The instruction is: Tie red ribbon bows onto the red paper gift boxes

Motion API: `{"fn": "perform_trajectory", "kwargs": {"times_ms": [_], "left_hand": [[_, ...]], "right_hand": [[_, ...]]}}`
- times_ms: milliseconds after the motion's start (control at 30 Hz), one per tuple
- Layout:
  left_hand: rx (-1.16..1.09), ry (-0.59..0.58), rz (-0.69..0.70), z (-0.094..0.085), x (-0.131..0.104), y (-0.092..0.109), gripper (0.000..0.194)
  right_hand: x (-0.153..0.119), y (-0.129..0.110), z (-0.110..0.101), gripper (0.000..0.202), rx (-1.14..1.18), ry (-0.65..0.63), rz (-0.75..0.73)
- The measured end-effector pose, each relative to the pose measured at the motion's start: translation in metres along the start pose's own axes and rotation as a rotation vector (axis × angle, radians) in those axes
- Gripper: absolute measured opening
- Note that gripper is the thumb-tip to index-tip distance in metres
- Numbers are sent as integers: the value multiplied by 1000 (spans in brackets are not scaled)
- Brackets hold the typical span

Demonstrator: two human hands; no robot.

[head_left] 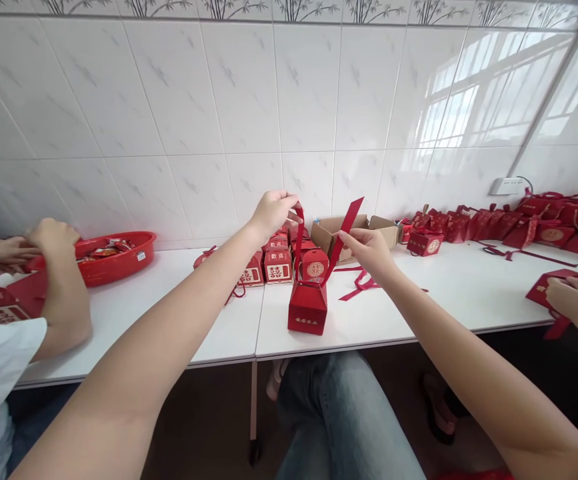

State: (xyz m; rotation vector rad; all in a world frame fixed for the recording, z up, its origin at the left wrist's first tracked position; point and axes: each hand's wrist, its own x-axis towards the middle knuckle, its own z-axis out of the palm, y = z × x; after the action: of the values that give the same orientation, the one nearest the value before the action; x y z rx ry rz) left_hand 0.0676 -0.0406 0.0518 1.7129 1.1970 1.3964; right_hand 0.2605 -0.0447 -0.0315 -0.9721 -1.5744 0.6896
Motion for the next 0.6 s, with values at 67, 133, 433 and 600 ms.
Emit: {"fn": "perform_trajectory", "kwargs": {"times_ms": [67, 133, 433, 600], "left_hand": [[-24, 22, 24, 1, 0, 3, 13], [-37, 41, 36, 1, 1, 4, 14], [-52, 73, 35, -1, 3, -4, 18], [153, 98, -104, -14, 0, -33, 5]], "right_hand": [[1, 1, 0, 34, 8, 8, -6], [3, 3, 0, 33, 17, 18, -16], [7, 4, -1, 33, 26, 25, -11], [6, 7, -3, 32, 41, 13, 20]]}}
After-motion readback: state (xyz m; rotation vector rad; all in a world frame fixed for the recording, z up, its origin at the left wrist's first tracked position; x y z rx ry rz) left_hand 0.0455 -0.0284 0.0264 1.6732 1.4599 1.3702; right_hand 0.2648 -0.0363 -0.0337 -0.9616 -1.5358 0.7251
